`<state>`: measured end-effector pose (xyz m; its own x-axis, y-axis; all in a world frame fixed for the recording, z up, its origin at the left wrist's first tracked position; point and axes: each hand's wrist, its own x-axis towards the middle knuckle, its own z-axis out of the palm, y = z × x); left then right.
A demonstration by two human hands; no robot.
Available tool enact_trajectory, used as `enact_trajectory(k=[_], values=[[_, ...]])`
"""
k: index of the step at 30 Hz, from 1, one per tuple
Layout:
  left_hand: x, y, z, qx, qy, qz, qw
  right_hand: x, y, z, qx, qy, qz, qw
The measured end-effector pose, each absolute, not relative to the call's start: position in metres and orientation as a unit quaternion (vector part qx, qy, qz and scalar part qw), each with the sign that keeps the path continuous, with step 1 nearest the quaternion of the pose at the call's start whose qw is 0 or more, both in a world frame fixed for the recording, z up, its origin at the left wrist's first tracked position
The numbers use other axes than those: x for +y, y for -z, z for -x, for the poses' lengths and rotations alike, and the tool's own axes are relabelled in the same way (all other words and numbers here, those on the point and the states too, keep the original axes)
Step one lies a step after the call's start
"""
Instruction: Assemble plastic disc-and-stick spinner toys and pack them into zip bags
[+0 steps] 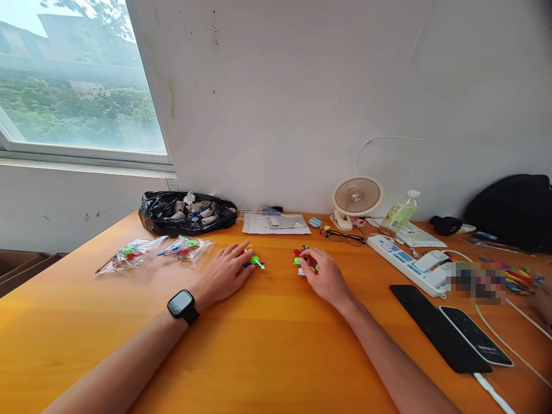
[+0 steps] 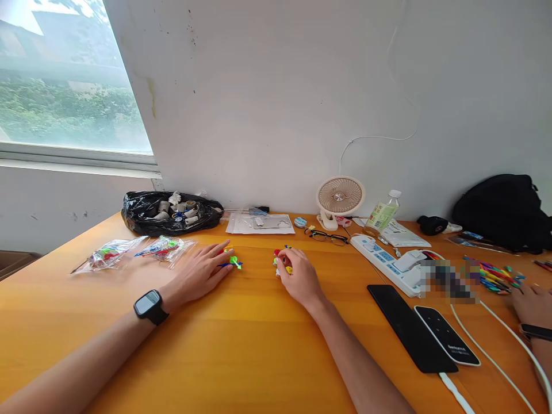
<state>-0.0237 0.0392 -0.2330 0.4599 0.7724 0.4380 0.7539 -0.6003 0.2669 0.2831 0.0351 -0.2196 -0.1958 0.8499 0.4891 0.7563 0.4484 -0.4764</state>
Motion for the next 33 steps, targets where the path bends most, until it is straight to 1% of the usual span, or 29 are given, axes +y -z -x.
enact_trajectory(k=[3, 7, 11, 14, 16, 20, 24, 25, 26, 27, 29, 31, 33], values=[[0.038, 0.231, 0.019, 0.424, -0.256, -0.868, 0.03, 0.041, 0.221, -0.266, -0.795, -0.077, 0.488, 0.351], [0.03, 0.225, 0.01, 0.396, -0.246, -0.884, 0.039, 0.069, 0.218, -0.234, -0.852, -0.055, 0.433, 0.29], [0.024, 0.223, 0.007, 0.386, -0.246, -0.888, 0.044, 0.119, 0.216, -0.202, -0.841, -0.01, 0.49, 0.228], [0.023, 0.222, 0.008, 0.389, -0.27, -0.88, 0.029, 0.151, 0.218, -0.188, -0.836, -0.016, 0.505, 0.214], [0.023, 0.221, 0.008, 0.398, -0.297, -0.868, 0.014, 0.161, 0.218, -0.185, -0.833, -0.016, 0.506, 0.221], [0.022, 0.214, 0.006, 0.408, -0.367, -0.836, -0.012, 0.161, 0.202, -0.197, -0.821, 0.002, 0.496, 0.283], [0.02, 0.203, -0.001, 0.436, -0.44, -0.785, -0.016, 0.148, 0.163, -0.228, -0.8, 0.016, 0.481, 0.358], [0.021, 0.2, -0.003, 0.448, -0.458, -0.768, -0.008, 0.144, 0.151, -0.237, -0.792, 0.013, 0.474, 0.384], [0.023, 0.196, -0.006, 0.457, -0.476, -0.751, 0.006, 0.139, 0.14, -0.246, -0.774, -0.018, 0.458, 0.437], [0.026, 0.191, -0.008, 0.464, -0.494, -0.735, 0.026, 0.133, 0.13, -0.254, -0.758, -0.06, 0.447, 0.472], [0.037, 0.179, -0.015, 0.476, -0.523, -0.701, 0.094, 0.122, 0.112, -0.266, -0.73, -0.162, 0.427, 0.508], [0.052, 0.161, -0.025, 0.488, -0.532, -0.662, 0.2, 0.11, 0.1, -0.27, -0.706, -0.252, 0.398, 0.529], [0.07, 0.141, -0.036, 0.485, -0.521, -0.625, 0.322, 0.102, 0.093, -0.268, -0.675, -0.31, 0.361, 0.565]])
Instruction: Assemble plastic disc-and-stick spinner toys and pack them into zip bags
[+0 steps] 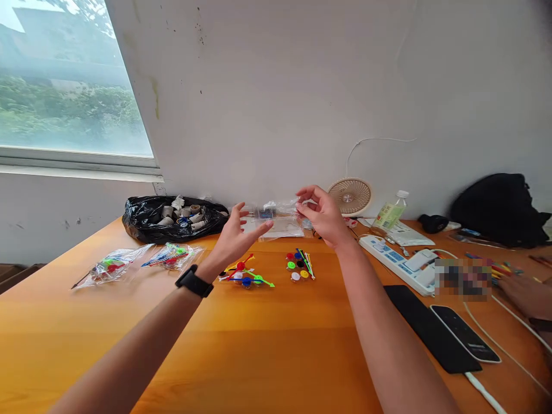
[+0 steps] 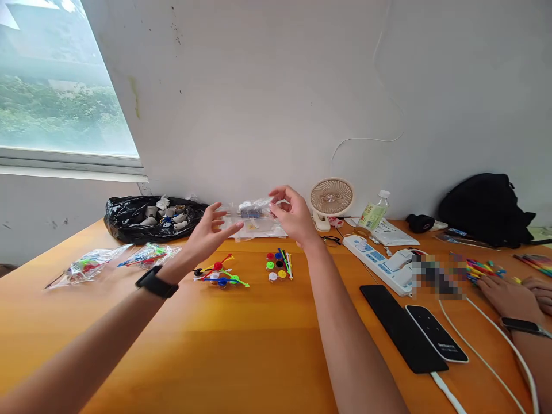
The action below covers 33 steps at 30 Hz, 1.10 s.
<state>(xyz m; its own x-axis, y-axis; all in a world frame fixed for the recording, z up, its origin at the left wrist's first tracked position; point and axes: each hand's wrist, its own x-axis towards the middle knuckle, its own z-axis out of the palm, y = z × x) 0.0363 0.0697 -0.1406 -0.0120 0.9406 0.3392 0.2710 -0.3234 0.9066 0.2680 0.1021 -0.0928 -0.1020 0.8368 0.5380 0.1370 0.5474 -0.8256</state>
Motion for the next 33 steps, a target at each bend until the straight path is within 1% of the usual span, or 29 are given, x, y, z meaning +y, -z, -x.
enact_trajectory(k=[2, 4, 6, 8, 10, 13, 15, 16, 19, 20, 24, 25, 30, 31, 32, 33], values=[[0.085, 0.124, -0.046, 0.433, -0.512, -0.615, 0.415, 0.097, 0.089, -0.263, -0.636, -0.349, 0.334, 0.602], [0.097, 0.114, -0.05, 0.365, -0.522, -0.612, 0.468, 0.094, 0.088, -0.259, -0.605, -0.402, 0.329, 0.603], [0.104, 0.112, -0.047, 0.324, -0.525, -0.617, 0.488, 0.092, 0.088, -0.26, -0.596, -0.467, 0.341, 0.557], [0.108, 0.114, -0.038, 0.32, -0.526, -0.621, 0.485, 0.091, 0.088, -0.264, -0.598, -0.503, 0.355, 0.513], [0.111, 0.116, -0.026, 0.333, -0.523, -0.624, 0.475, 0.092, 0.088, -0.267, -0.6, -0.489, 0.361, 0.52], [0.113, 0.117, -0.013, 0.342, -0.503, -0.631, 0.481, 0.095, 0.088, -0.269, -0.587, -0.436, 0.357, 0.581], [0.115, 0.116, -0.009, 0.329, -0.509, -0.625, 0.492, 0.096, 0.089, -0.268, -0.573, -0.439, 0.358, 0.592], [0.115, 0.115, -0.008, 0.319, -0.521, -0.618, 0.495, 0.097, 0.09, -0.267, -0.571, -0.458, 0.362, 0.577], [0.116, 0.112, -0.006, 0.304, -0.545, -0.604, 0.496, 0.097, 0.095, -0.267, -0.605, -0.516, 0.369, 0.481], [0.116, 0.112, -0.005, 0.307, -0.543, -0.605, 0.494, 0.098, 0.096, -0.268, -0.621, -0.519, 0.368, 0.458], [0.115, 0.108, 0.004, 0.322, -0.509, -0.629, 0.492, 0.098, 0.096, -0.275, -0.669, -0.489, 0.368, 0.421], [0.114, 0.106, 0.006, 0.322, -0.499, -0.634, 0.495, 0.097, 0.095, -0.278, -0.683, -0.486, 0.37, 0.401], [0.107, 0.1, 0.01, 0.305, -0.48, -0.649, 0.505, 0.087, 0.087, -0.293, -0.774, -0.48, 0.346, 0.224], [0.106, 0.099, 0.01, 0.3, -0.474, -0.653, 0.509, 0.086, 0.086, -0.296, -0.781, -0.482, 0.339, 0.207], [0.105, 0.098, 0.009, 0.298, -0.463, -0.659, 0.512, 0.086, 0.086, -0.299, -0.78, -0.483, 0.337, 0.21], [0.103, 0.096, 0.009, 0.3, -0.45, -0.667, 0.513, 0.087, 0.086, -0.302, -0.775, -0.477, 0.344, 0.232]])
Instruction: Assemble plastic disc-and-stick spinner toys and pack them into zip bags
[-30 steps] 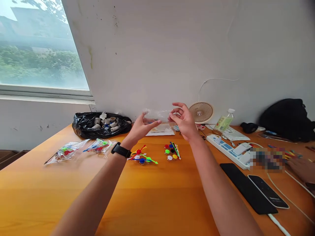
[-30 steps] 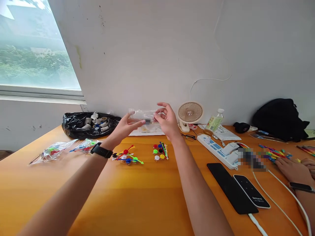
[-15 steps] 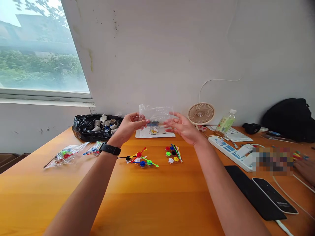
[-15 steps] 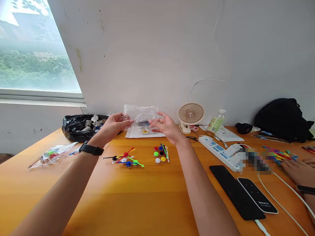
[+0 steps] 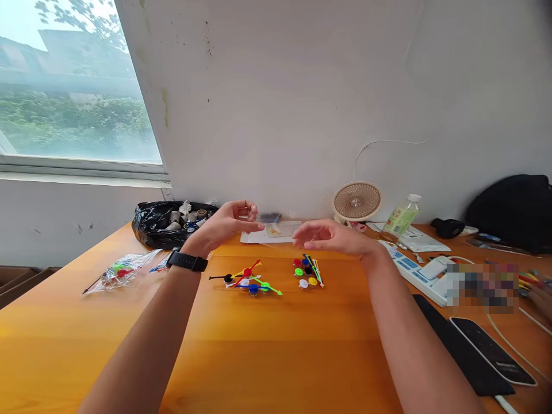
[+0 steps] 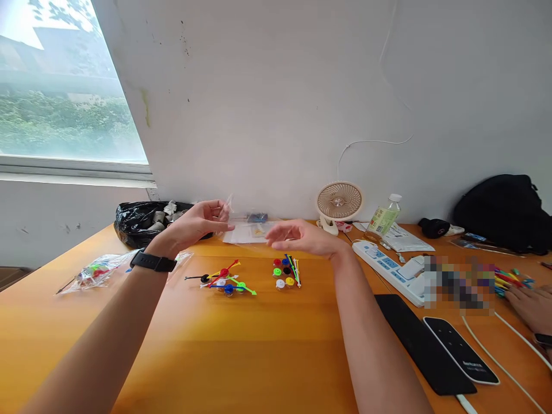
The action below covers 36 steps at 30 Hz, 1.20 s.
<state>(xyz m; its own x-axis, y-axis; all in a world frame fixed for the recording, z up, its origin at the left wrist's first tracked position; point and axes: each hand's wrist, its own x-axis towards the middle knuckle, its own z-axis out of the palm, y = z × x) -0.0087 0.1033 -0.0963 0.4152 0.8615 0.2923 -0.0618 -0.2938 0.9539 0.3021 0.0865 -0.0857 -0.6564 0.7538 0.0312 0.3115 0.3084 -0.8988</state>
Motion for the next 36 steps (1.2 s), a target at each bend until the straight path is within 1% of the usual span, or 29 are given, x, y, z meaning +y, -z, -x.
enact_trajectory(k=[2, 4, 6, 7, 9, 11, 14, 18, 20, 22, 25, 27, 31, 36], values=[[0.1, 0.094, 0.007, 0.32, -0.423, -0.683, 0.502, 0.089, 0.085, -0.306, -0.758, -0.432, 0.378, 0.31], [0.097, 0.091, 0.004, 0.353, -0.402, -0.701, 0.472, 0.091, 0.083, -0.307, -0.746, -0.347, 0.421, 0.38], [0.094, 0.088, 0.0, 0.377, -0.382, -0.724, 0.433, 0.089, 0.079, -0.303, -0.748, -0.268, 0.44, 0.419], [0.092, 0.087, -0.003, 0.383, -0.373, -0.738, 0.412, 0.086, 0.076, -0.299, -0.753, -0.246, 0.436, 0.427], [0.087, 0.083, -0.009, 0.382, -0.361, -0.765, 0.373, 0.078, 0.07, -0.288, -0.77, -0.244, 0.41, 0.423], [0.082, 0.081, -0.014, 0.372, -0.359, -0.786, 0.34, 0.068, 0.065, -0.276, -0.795, -0.264, 0.379, 0.393], [0.076, 0.078, -0.021, 0.348, -0.367, -0.798, 0.328, 0.06, 0.061, -0.264, -0.811, -0.291, 0.356, 0.363], [0.073, 0.076, -0.027, 0.295, -0.451, -0.739, 0.404, 0.057, 0.058, -0.261, -0.775, -0.334, 0.341, 0.415], [0.073, 0.077, -0.026, 0.269, -0.468, -0.714, 0.446, 0.057, 0.056, -0.262, -0.757, -0.352, 0.323, 0.446], [0.075, 0.078, -0.024, 0.264, -0.419, -0.724, 0.48, 0.057, 0.055, -0.262, -0.744, -0.354, 0.308, 0.475], [0.078, 0.082, -0.02, 0.283, -0.339, -0.744, 0.502, 0.058, 0.054, -0.263, -0.738, -0.318, 0.319, 0.502], [0.082, 0.085, -0.019, 0.297, -0.336, -0.751, 0.485, 0.059, 0.054, -0.265, -0.747, -0.28, 0.342, 0.496], [0.087, 0.089, -0.021, 0.311, -0.344, -0.778, 0.424, 0.063, 0.057, -0.268, -0.767, -0.23, 0.388, 0.457], [0.086, 0.089, -0.023, 0.315, -0.353, -0.807, 0.355, 0.059, 0.055, -0.267, -0.784, -0.234, 0.403, 0.41]])
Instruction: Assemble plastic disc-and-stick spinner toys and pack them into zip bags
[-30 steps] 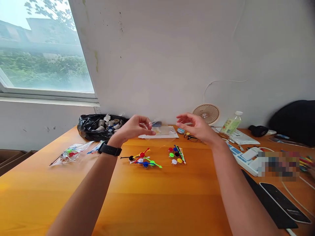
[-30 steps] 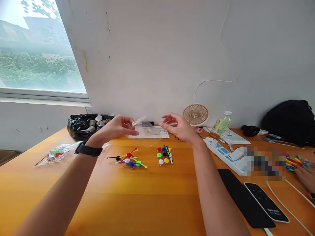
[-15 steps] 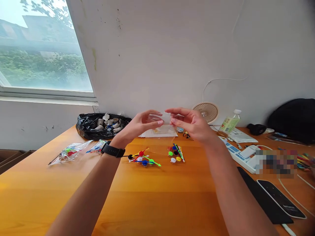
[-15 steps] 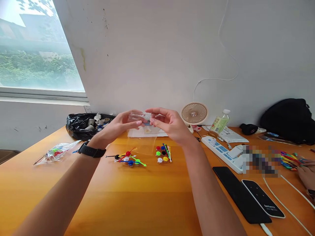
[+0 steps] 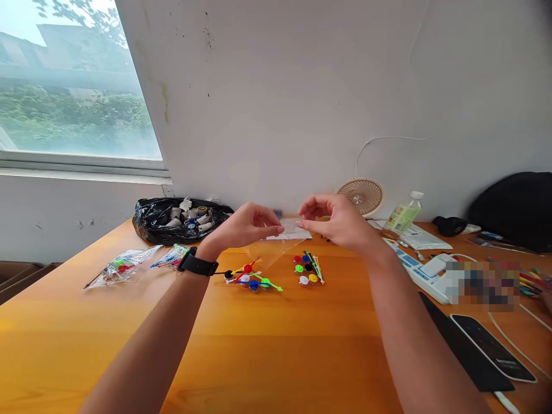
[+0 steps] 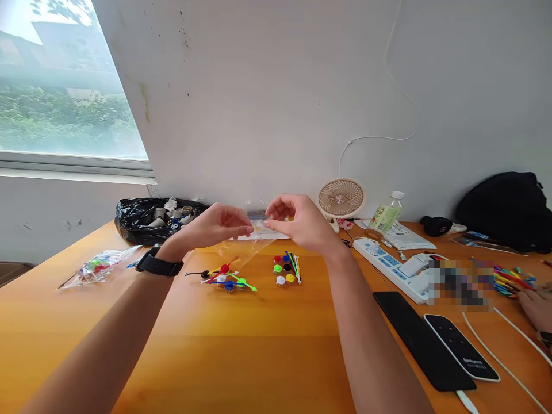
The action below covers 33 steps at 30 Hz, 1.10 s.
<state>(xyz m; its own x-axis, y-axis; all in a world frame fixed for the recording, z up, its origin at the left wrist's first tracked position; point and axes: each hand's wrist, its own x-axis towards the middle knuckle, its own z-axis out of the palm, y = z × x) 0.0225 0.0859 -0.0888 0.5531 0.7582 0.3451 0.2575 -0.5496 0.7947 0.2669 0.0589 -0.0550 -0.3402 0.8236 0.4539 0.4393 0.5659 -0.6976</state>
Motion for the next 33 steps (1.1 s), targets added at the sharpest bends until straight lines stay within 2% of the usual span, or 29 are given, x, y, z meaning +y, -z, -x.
enact_trajectory(k=[6, 10, 17, 24, 33], values=[[0.076, 0.079, -0.026, 0.328, -0.376, -0.839, 0.218, 0.046, 0.047, -0.264, -0.798, -0.26, 0.396, 0.373], [0.067, 0.072, -0.028, 0.331, -0.365, -0.85, 0.186, 0.043, 0.047, -0.265, -0.815, -0.285, 0.386, 0.326], [0.058, 0.059, 0.003, 0.295, -0.282, -0.836, 0.366, 0.037, 0.043, -0.264, -0.837, -0.29, 0.359, 0.294], [0.077, 0.075, 0.011, 0.187, -0.143, -0.836, 0.495, 0.029, 0.034, -0.262, -0.861, -0.321, 0.305, 0.251], [0.071, 0.072, -0.002, 0.184, -0.129, -0.847, 0.483, 0.024, 0.033, -0.262, -0.901, -0.278, 0.291, 0.162]])
